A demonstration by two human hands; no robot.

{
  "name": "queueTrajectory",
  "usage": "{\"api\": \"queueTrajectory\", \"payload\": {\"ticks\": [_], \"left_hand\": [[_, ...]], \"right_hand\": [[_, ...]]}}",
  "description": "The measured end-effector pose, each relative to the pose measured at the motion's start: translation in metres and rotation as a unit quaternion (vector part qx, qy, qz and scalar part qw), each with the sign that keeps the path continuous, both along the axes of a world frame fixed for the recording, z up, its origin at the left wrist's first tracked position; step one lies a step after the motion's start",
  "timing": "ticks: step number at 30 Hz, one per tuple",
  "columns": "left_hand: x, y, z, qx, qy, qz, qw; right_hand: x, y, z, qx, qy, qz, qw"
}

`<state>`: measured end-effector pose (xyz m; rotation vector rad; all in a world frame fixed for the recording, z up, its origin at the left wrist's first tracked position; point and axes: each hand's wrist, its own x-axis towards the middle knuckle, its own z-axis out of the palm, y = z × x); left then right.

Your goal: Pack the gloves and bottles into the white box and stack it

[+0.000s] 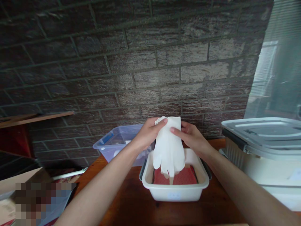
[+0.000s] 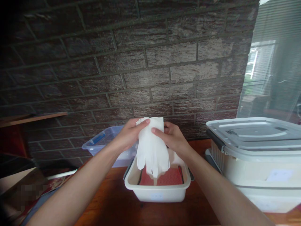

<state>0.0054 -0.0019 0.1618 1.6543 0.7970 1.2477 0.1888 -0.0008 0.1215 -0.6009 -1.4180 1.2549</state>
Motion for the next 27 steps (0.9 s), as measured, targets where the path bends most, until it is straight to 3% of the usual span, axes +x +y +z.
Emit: {"api": "queueTrajectory", "payload": {"ticks": [4,7,13,19,22,27], "left_hand": [[-0.003,0.001,0.012,0.027,-0.012,0.035,0.999],[-0.006,0.001,0.021,0.04,0.002,0.036,0.999],[-0.014,0.004,0.028,0.069,0.01,0.048,0.996],[-0.012,0.003,0.032,0.055,0.011,0.05,0.997],[-0.01,0.0,0.038,0.08,0.037,0.046,0.995],[-0.022,0.006,0.045,0.121,0.045,0.125,0.984]], "right_hand": [[0.003,0.0,-0.019,0.006,-0.108,0.07,0.992],[0.005,0.002,-0.028,0.013,-0.139,0.053,0.989],[0.009,0.0,-0.032,0.006,-0.134,0.036,0.99],[0.007,-0.009,-0.048,-0.042,-0.146,0.121,0.981],[0.007,-0.013,-0.054,-0.068,-0.145,0.131,0.978],[0.012,-0.016,-0.056,-0.101,-0.094,0.087,0.987]]}}
